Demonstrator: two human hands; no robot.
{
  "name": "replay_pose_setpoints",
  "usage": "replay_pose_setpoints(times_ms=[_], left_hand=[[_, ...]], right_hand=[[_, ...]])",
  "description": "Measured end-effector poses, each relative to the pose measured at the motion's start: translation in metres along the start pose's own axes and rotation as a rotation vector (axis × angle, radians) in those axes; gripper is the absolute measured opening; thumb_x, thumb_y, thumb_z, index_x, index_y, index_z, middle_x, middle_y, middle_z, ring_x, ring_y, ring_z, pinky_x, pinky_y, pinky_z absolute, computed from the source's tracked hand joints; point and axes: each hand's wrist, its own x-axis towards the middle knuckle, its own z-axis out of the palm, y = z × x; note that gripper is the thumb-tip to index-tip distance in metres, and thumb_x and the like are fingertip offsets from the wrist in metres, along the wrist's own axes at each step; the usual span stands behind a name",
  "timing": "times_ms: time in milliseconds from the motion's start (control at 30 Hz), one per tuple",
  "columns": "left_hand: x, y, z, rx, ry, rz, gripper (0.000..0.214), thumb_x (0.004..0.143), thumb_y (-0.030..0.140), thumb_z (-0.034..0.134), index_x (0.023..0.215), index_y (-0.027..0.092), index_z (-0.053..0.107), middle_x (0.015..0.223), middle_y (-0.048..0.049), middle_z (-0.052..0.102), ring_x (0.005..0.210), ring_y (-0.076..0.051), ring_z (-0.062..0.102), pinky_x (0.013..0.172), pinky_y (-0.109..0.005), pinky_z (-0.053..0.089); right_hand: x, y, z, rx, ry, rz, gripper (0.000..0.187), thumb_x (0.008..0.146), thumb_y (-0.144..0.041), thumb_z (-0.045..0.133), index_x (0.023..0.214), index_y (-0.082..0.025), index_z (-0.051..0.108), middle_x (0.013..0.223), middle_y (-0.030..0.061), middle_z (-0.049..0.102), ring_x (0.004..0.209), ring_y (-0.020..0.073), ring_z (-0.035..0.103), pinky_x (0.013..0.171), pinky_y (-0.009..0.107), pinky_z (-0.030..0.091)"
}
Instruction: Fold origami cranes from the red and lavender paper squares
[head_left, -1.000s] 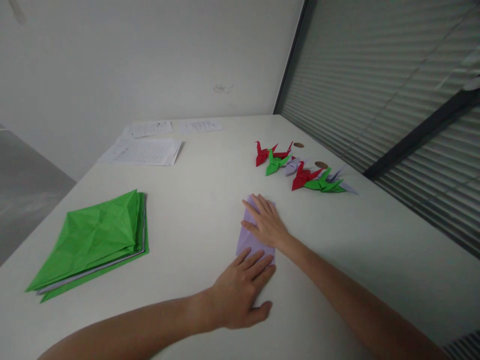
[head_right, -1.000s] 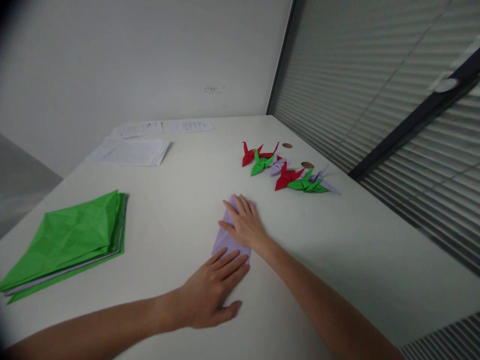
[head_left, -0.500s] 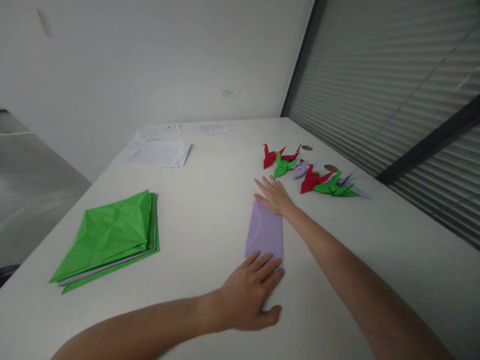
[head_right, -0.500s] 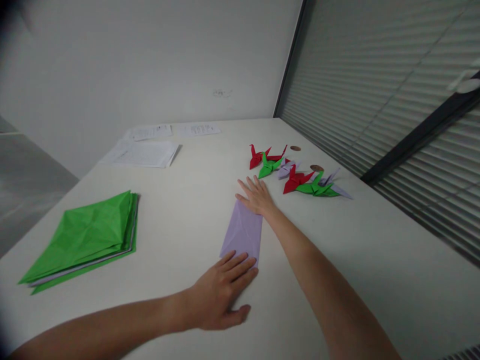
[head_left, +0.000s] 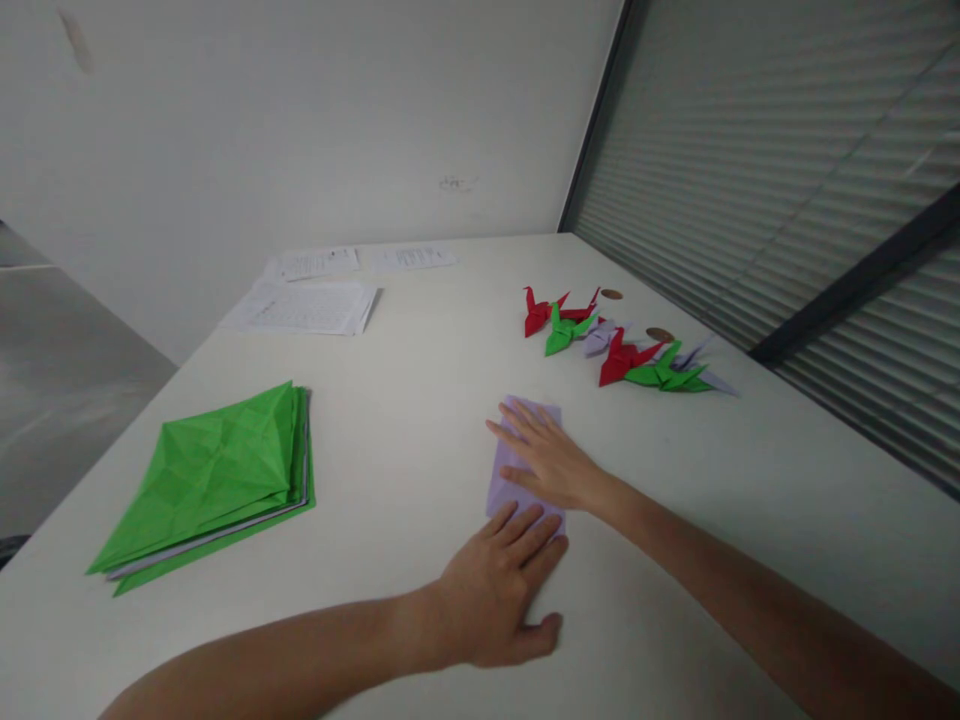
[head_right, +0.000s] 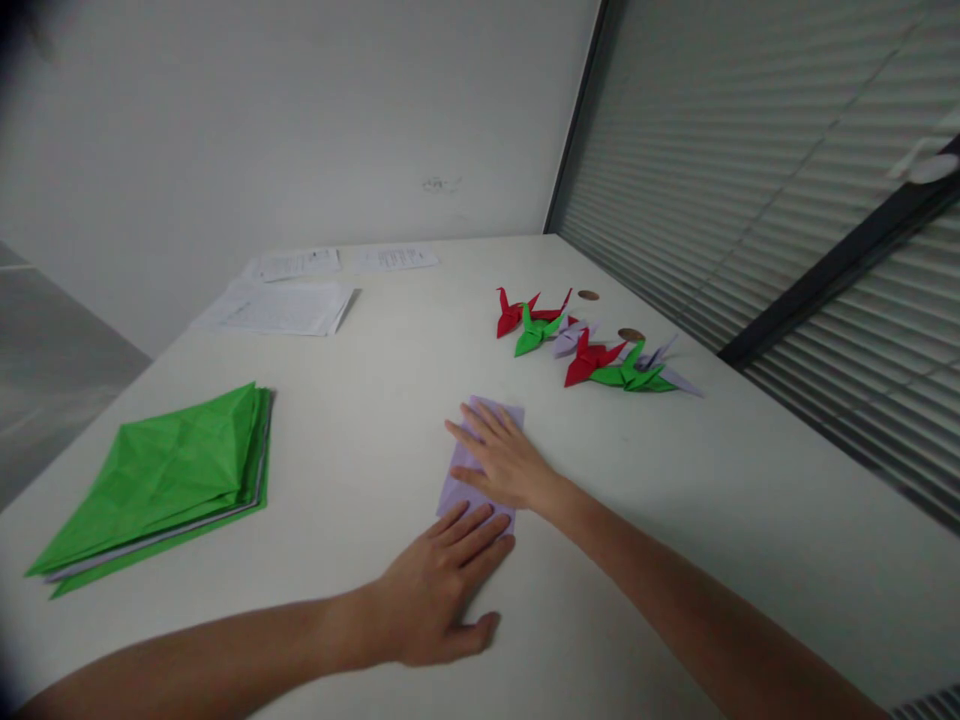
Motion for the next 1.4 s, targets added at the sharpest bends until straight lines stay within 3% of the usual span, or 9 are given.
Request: replay_pose_setpoints(times_ms=[133, 400, 600, 700, 800, 933, 1033, 1200, 1400], left_hand=[[0.001, 0.0, 0.002, 0.001, -0.004, -0.011, 0.07, 0.089, 0.047, 0.048, 0.146, 0.008, 0.035, 0.152, -0.0174, 0.036, 0.141, -0.035, 0.034, 0.117, -0.051, 0.025], [0.0, 0.0, 0.004, -0.002, 0.038, -0.019, 0.069, 0.088, 0.047, 0.049, 0.145, 0.01, 0.036, 0.152, -0.0154, 0.039, 0.14, -0.033, 0.035, 0.118, -0.048, 0.024], [-0.003, 0.0, 0.001, 0.04, 0.026, -0.008, 0.067, 0.093, 0.05, 0.043, 0.147, 0.01, 0.034, 0.153, -0.0165, 0.036, 0.143, -0.032, 0.031, 0.118, -0.049, 0.023], [-0.003, 0.0, -0.001, 0.047, 0.033, -0.022, 0.066, 0.093, 0.052, 0.043, 0.145, 0.012, 0.036, 0.152, -0.0151, 0.038, 0.142, -0.031, 0.031, 0.118, -0.049, 0.022], [-0.003, 0.0, -0.001, 0.062, 0.033, -0.026, 0.067, 0.092, 0.052, 0.043, 0.145, 0.012, 0.036, 0.15, -0.016, 0.041, 0.141, -0.033, 0.033, 0.118, -0.051, 0.022], [-0.004, 0.0, -0.001, 0.104, 0.077, -0.071, 0.066, 0.093, 0.054, 0.042, 0.146, 0.014, 0.036, 0.141, -0.0164, 0.049, 0.139, -0.034, 0.035, 0.117, -0.055, 0.02], [-0.003, -0.003, -0.004, 0.146, 0.133, -0.107, 0.065, 0.093, 0.055, 0.043, 0.144, 0.016, 0.038, 0.135, -0.0153, 0.053, 0.137, -0.034, 0.037, 0.116, -0.056, 0.022], [0.002, -0.021, -0.018, 0.213, 0.223, -0.172, 0.048, 0.09, 0.044, 0.054, 0.131, 0.019, 0.051, 0.13, -0.0124, 0.056, 0.121, -0.03, 0.051, 0.107, -0.051, 0.038], [0.005, -0.041, -0.024, 0.244, 0.326, -0.07, 0.023, 0.089, 0.027, 0.054, 0.108, 0.019, 0.064, 0.108, -0.01, 0.065, 0.105, -0.025, 0.058, 0.092, -0.043, 0.047]], right_hand=[[0.004, 0.0, 0.008, -0.008, -0.048, 0.002, 0.067, 0.094, -0.064, 0.036, 0.15, -0.028, 0.034, 0.159, 0.0117, 0.026, 0.147, 0.0319, 0.02, 0.116, 0.056, 0.019], [0.046, 0.05, 0.013, -0.043, -0.05, 0.134, 0.065, 0.096, -0.061, 0.031, 0.152, -0.027, 0.03, 0.159, 0.0103, 0.025, 0.147, 0.0316, 0.021, 0.116, 0.055, 0.019], [0.058, 0.067, 0.004, -0.065, 0.18, 0.303, 0.055, 0.097, -0.045, 0.038, 0.143, -0.014, 0.045, 0.144, 0.016, 0.05, 0.134, 0.031, 0.042, 0.11, 0.05, 0.032], [0.049, 0.061, -0.01, 0.019, 0.278, 0.27, 0.036, 0.094, -0.035, 0.047, 0.119, -0.016, 0.066, 0.118, 0.0139, 0.065, 0.111, 0.0278, 0.058, 0.099, 0.044, 0.043], [0.029, 0.046, -0.025, 0.187, 0.104, 0.068, 0.028, 0.092, -0.024, 0.047, 0.104, -0.018, 0.072, 0.101, 0.0096, 0.071, 0.095, 0.0225, 0.063, 0.09, 0.037, 0.049], [-0.004, 0.023, -0.033, 0.235, -0.03, -0.043, 0.039, 0.087, -0.01, 0.042, 0.109, -0.023, 0.072, 0.112, 0.0069, 0.071, 0.108, 0.022, 0.061, 0.102, 0.042, 0.042], [-0.023, 0.01, -0.033, 0.209, -0.053, 0.018, 0.037, 0.087, -0.015, 0.05, 0.116, -0.024, 0.07, 0.122, 0.0083, 0.065, 0.115, 0.0239, 0.057, 0.103, 0.043, 0.042], [-0.037, -0.001, -0.027, 0.121, -0.002, 0.085, 0.049, 0.083, -0.044, 0.067, 0.127, -0.025, 0.063, 0.115, 0.011, 0.061, 0.106, 0.0274, 0.057, 0.094, 0.044, 0.047], [-0.036, -0.004, -0.021, -0.002, 0.092, -0.091, 0.027, 0.089, -0.038, 0.064, 0.111, -0.025, 0.069, 0.104, 0.0079, 0.066, 0.099, 0.0243, 0.057, 0.087, 0.04, 0.046]])
